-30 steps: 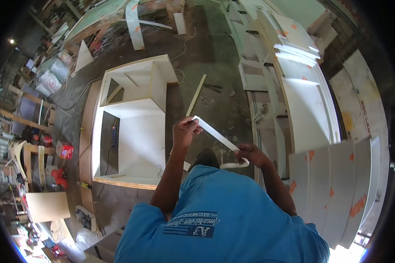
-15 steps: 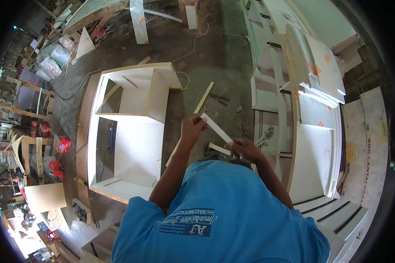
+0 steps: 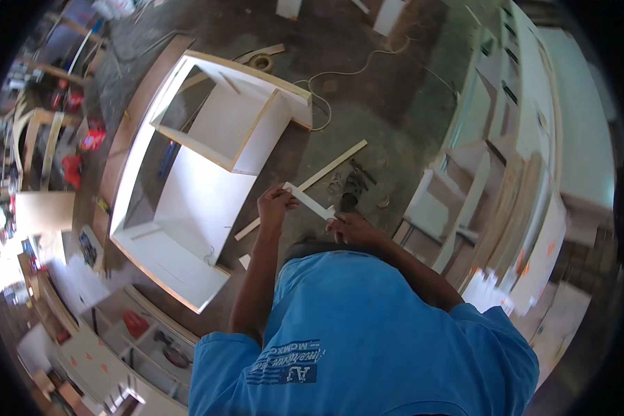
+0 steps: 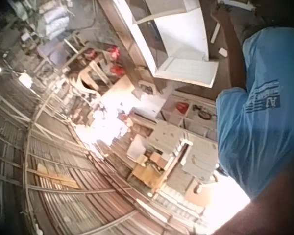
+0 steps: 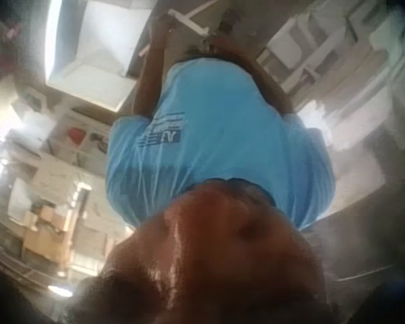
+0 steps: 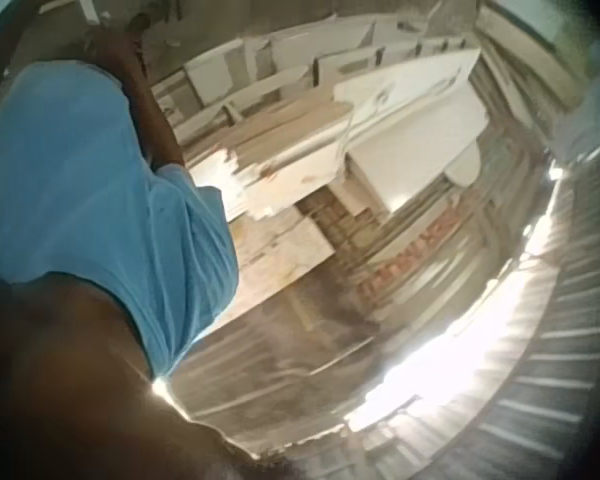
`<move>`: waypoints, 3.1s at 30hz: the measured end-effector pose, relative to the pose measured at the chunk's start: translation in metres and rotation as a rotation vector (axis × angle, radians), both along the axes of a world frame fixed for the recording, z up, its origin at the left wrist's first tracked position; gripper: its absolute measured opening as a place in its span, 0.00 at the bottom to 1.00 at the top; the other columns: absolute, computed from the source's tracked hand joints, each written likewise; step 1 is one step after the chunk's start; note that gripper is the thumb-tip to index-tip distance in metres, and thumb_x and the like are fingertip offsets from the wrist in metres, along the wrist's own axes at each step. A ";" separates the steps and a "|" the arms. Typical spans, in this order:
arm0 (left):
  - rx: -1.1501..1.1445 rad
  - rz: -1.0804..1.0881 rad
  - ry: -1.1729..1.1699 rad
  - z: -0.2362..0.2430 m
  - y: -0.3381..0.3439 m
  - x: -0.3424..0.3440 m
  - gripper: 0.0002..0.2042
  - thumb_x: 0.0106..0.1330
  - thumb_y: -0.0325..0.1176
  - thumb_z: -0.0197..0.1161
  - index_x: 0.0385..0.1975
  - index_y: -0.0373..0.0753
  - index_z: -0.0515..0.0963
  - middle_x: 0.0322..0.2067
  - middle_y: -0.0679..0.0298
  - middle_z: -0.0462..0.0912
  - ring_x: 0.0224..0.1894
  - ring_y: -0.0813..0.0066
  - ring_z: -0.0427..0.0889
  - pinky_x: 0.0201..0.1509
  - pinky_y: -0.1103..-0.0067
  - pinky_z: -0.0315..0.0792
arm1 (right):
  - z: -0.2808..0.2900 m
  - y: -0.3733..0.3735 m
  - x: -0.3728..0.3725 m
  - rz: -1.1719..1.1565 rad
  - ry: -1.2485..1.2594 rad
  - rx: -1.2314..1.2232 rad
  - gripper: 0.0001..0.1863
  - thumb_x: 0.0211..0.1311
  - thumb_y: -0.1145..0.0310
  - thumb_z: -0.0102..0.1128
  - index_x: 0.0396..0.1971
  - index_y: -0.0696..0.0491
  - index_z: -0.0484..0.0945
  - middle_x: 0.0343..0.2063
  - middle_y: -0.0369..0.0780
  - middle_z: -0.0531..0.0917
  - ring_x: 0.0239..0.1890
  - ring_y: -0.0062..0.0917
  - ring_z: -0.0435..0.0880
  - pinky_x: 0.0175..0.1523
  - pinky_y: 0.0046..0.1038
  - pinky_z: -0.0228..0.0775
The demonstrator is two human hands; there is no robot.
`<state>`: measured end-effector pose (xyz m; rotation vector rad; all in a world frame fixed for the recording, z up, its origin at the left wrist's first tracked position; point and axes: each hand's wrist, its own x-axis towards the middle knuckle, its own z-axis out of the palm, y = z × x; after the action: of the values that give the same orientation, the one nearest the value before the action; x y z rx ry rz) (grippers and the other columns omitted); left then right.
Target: The person applies a strip of edge banding to the edge of a white wooden cabinet piece, pressing it down by hand and using a tool to trim the excess length.
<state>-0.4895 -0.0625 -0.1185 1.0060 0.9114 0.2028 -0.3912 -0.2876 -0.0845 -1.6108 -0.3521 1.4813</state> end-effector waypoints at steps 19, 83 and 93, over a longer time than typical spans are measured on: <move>-0.052 0.134 0.321 -0.391 0.089 0.243 0.13 0.62 0.24 0.64 0.46 0.28 0.76 0.29 0.59 0.81 0.25 0.74 0.80 0.28 0.84 0.73 | -0.383 0.084 0.260 -0.053 0.135 -0.176 0.16 0.69 0.57 0.52 0.35 0.57 0.77 0.19 0.35 0.78 0.16 0.15 0.71 0.22 0.22 0.63; -0.011 0.775 -0.149 -0.714 0.190 0.372 0.08 0.51 0.19 0.65 0.28 0.36 0.73 0.23 0.62 0.76 0.16 0.73 0.72 0.16 0.79 0.64 | -0.711 0.220 0.338 -0.248 -0.172 -0.014 0.16 0.67 0.58 0.56 0.31 0.56 0.79 0.16 0.35 0.76 0.15 0.15 0.69 0.20 0.21 0.58; 0.003 0.742 -0.068 -0.713 0.190 0.375 0.06 0.52 0.21 0.64 0.26 0.35 0.74 0.21 0.62 0.75 0.17 0.73 0.73 0.18 0.79 0.63 | -0.713 0.217 0.347 -0.236 -0.187 0.009 0.16 0.66 0.56 0.57 0.28 0.55 0.79 0.17 0.33 0.75 0.16 0.14 0.69 0.21 0.20 0.59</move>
<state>-0.1145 0.1279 -0.8315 0.6202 1.1905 0.8544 -0.0447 -0.0701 -0.7972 -1.7249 -0.2620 1.1541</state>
